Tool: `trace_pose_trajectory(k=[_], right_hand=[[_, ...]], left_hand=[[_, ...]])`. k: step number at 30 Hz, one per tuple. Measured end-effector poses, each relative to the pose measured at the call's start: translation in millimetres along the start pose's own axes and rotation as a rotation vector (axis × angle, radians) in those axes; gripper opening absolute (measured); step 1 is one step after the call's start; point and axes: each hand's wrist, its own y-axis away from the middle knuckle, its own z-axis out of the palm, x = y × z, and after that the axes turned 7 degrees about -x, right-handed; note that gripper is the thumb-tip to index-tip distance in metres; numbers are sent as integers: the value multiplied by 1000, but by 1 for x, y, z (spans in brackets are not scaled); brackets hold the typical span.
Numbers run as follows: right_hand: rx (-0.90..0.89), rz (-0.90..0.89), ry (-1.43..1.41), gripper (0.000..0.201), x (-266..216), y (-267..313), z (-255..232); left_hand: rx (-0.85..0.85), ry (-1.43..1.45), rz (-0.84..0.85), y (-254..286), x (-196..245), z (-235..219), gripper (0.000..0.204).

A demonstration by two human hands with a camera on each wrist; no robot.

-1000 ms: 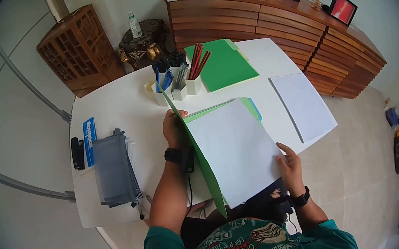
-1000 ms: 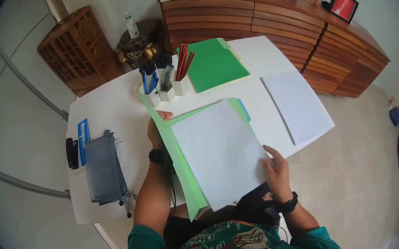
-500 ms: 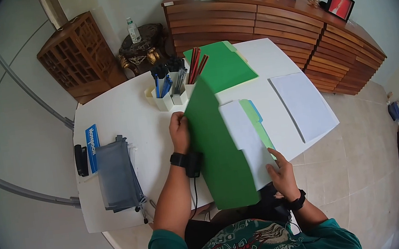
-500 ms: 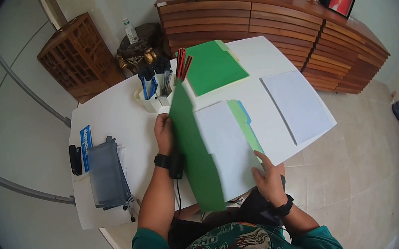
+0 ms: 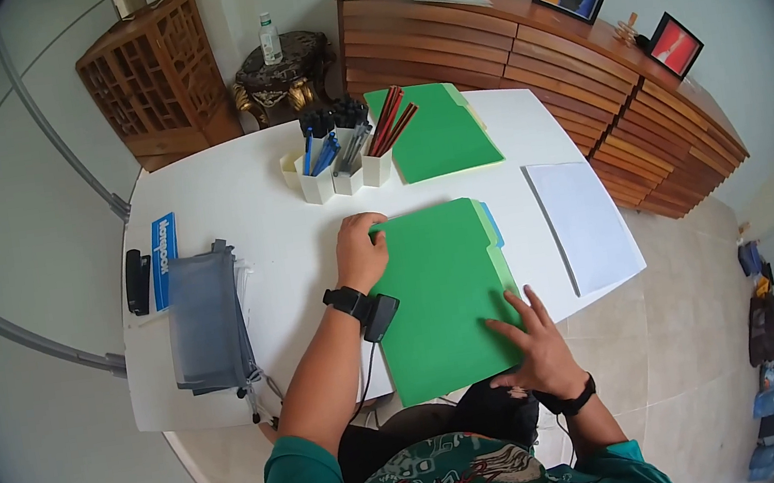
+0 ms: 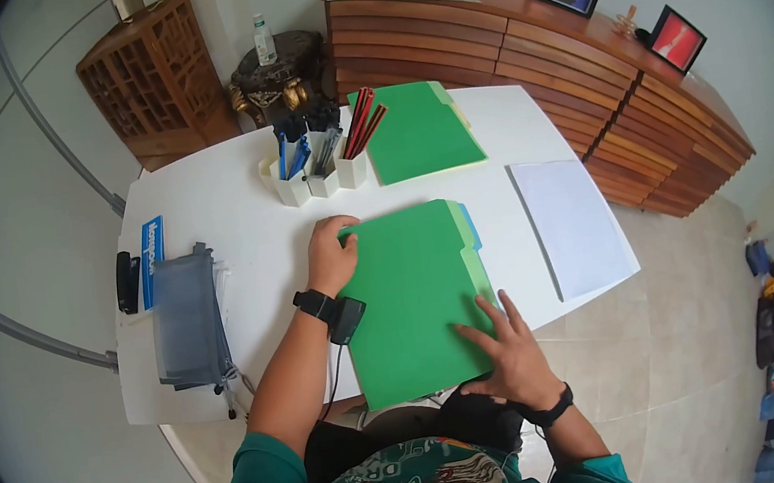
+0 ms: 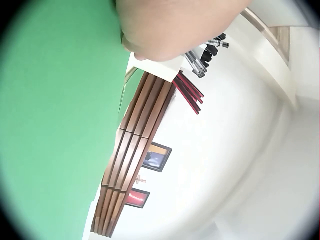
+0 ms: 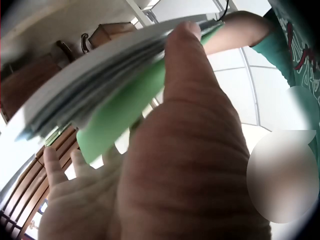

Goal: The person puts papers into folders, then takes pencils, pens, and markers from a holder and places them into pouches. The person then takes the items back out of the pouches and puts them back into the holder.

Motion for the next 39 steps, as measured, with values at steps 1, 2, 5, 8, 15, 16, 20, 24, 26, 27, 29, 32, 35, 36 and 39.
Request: trace_pose_trajectory(k=[1, 2, 5, 8, 15, 16, 20, 24, 26, 27, 29, 32, 35, 36, 39], right_hand=[[-83, 39, 19, 93, 6, -4, 6], [-92, 32, 27, 93, 10, -7, 6], [-162, 8, -44, 98, 16, -18, 3], [-237, 43, -2, 100, 13, -26, -5], [-168, 85, -191, 71, 58, -105, -51], [-88, 100, -205, 67, 76, -135, -44], [85, -119, 110, 72, 119, -242, -5], [32, -132, 148, 68, 139, -296, 4], [-150, -46, -19, 58, 143, -306, -4], [-106, -67, -5, 48, 141, -306, -5], [-140, -63, -15, 46, 147, -310, -4], [-153, -106, -2, 37, 158, -311, -3], [-92, -150, 167, 24, 160, -308, -2], [-52, -143, 311, 20, 158, -306, -4], [281, -226, 408, 16, 153, -280, -15]], left_hand=[[-29, -21, 27, 0, -1, 1, 27], [-18, -15, 20, -1, 1, 0, 27], [-74, -40, 2, -1, 9, -1, 27], [-69, -135, -13, 1, 18, 1, 26], [-73, -204, 47, 4, 17, 2, 24], [-76, -205, 80, 4, 16, 3, 23], [-92, -200, 69, 4, 14, 3, 23], [-108, -210, 57, 4, 15, 2, 23], [-108, -210, 48, 2, 15, 1, 23], [-112, -208, 44, 2, 15, 2, 22], [-112, -205, 34, 2, 15, 1, 22], [-113, -208, 47, 3, 15, 1, 22], [-114, -198, 57, 3, 13, 2, 24], [-107, -194, 60, 4, 12, 3, 24], [-86, -187, 76, 4, 11, 2, 24]])
